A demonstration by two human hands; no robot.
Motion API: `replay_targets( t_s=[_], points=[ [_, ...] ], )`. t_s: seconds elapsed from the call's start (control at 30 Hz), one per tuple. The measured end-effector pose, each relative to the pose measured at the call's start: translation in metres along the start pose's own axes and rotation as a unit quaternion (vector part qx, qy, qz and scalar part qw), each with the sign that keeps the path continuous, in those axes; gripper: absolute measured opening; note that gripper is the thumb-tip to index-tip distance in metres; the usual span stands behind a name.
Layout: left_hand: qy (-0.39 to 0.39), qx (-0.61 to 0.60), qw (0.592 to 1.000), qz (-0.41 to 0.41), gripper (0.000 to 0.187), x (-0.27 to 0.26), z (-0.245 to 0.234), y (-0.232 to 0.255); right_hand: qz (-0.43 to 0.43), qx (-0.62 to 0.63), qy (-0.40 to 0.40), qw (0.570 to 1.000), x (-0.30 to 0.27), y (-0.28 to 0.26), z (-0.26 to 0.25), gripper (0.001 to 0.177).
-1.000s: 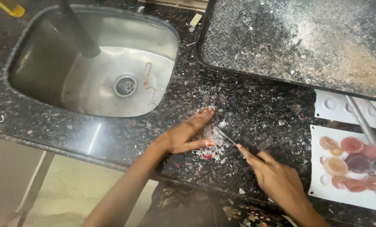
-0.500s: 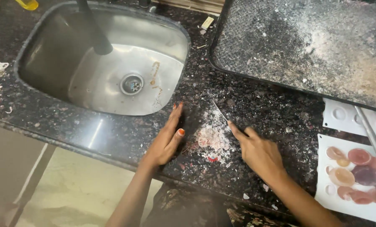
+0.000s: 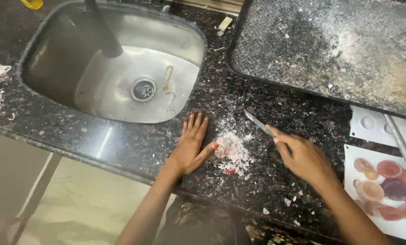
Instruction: Gathering and scraping colorful wax shavings on a tray and countertop.
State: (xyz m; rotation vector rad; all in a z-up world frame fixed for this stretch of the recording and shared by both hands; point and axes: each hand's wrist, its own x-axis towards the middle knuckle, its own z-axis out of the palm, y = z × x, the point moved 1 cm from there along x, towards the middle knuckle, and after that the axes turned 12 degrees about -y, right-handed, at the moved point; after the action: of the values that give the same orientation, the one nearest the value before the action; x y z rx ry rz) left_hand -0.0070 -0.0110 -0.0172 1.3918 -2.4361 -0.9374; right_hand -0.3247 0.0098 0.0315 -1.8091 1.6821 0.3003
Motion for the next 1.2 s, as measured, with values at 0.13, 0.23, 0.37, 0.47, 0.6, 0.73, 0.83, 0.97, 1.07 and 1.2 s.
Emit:
replay_targets(
  t_s=[0.13,0.23,0.37,0.47,0.6,0.73,0.83,0.97,1.07,1.2],
  points=[
    [-0.023,0.085,0.996,0.001,0.095,0.003,0.008,0.000,0.081,0.018,-0.014,0.996,0.012,-0.022,-0.004,0.042],
    [0.000,0.095,0.995,-0.002,0.100,0.003,0.010,0.001,-0.012,0.035,-0.049,0.998,0.022,-0.021,0.018,0.032],
    [-0.007,0.084,0.996,-0.009,0.104,0.002,0.009,0.003,-0.093,0.067,0.034,0.993,0.013,-0.028,0.018,0.044],
    [-0.015,0.089,0.996,-0.006,0.107,0.004,0.013,-0.001,-0.082,0.051,0.033,0.995,-0.001,-0.037,0.016,0.049],
    [-0.046,0.064,0.997,-0.028,0.109,0.009,0.009,0.000,-0.140,0.026,0.074,0.987,-0.006,-0.034,0.018,0.051],
    [-0.039,0.066,0.997,-0.021,0.108,0.007,0.010,-0.003,0.017,0.043,-0.064,0.997,0.001,-0.033,-0.011,0.047],
    [-0.047,0.092,0.995,-0.012,0.108,0.005,0.008,-0.003,0.066,0.064,-0.033,0.995,0.015,-0.021,-0.025,0.046],
    [-0.040,0.106,0.993,-0.010,0.110,0.004,0.006,0.001,0.072,0.039,-0.057,0.995,0.037,-0.009,-0.012,0.047],
    [-0.041,0.097,0.994,-0.010,0.109,0.004,0.006,0.000,-0.036,-0.002,-0.005,0.999,0.051,0.005,0.012,0.051],
    [-0.044,0.043,0.998,0.003,0.099,0.011,0.006,-0.013,-0.067,-0.042,-0.007,0.997,0.033,-0.010,-0.009,0.052]
  ],
)
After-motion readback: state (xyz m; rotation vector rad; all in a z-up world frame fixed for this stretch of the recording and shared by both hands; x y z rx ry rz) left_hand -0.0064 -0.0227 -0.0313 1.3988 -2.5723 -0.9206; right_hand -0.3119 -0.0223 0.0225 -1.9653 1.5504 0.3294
